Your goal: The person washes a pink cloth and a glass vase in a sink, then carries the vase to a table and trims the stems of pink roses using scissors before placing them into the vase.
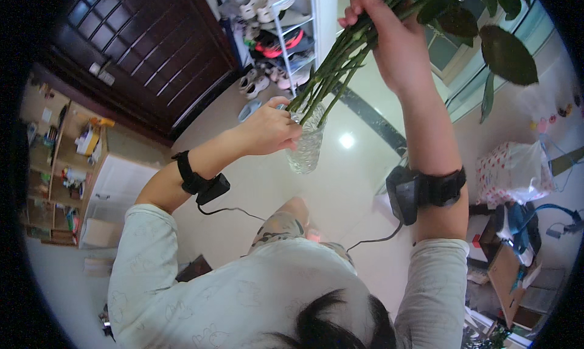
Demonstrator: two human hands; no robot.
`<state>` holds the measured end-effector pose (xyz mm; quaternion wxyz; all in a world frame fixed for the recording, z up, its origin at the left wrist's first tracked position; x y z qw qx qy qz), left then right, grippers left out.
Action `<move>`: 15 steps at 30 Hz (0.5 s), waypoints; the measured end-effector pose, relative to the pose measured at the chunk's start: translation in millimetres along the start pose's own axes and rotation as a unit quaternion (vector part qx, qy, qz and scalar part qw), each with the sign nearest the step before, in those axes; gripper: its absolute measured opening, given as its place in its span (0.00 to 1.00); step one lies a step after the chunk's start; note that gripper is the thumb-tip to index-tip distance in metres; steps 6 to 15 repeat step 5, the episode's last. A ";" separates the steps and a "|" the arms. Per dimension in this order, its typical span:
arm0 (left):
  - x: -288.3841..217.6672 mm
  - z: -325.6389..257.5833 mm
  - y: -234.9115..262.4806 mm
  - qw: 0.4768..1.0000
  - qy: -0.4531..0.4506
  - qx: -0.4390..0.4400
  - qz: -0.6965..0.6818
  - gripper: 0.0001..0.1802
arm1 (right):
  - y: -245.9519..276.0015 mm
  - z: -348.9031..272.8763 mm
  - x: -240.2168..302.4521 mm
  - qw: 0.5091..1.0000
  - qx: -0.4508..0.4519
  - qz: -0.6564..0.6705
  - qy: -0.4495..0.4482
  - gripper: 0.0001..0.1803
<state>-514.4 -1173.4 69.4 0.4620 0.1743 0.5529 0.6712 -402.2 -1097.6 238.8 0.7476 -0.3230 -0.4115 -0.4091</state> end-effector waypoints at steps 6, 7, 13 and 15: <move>66.6 114.3 -24.9 0.999 -0.026 -0.020 0.003 0.11 | 113.1 84.7 -1.2 0.999 -0.012 -0.033 0.006 0.09; 66.6 114.3 -24.9 0.999 -0.026 -0.020 0.003 0.11 | 113.1 84.7 -1.2 0.999 -0.012 -0.033 0.006 0.09; 66.6 114.3 -24.9 0.999 -0.026 -0.020 0.003 0.11 | 113.1 84.7 -1.2 0.999 -0.012 -0.033 0.006 0.09; 66.6 114.3 -24.9 0.999 -0.026 -0.020 0.003 0.11 | 113.1 84.7 -1.2 0.999 -0.012 -0.033 0.006 0.09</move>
Point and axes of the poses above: each hand's wrist, its own z-axis towards the middle knuckle, its own y-axis out of the back of the hand, x = y × z, the point moved 6 cm from there along z, towards the middle knuckle, and after that the axes turned 2 degrees about y, right-handed, at the moved point
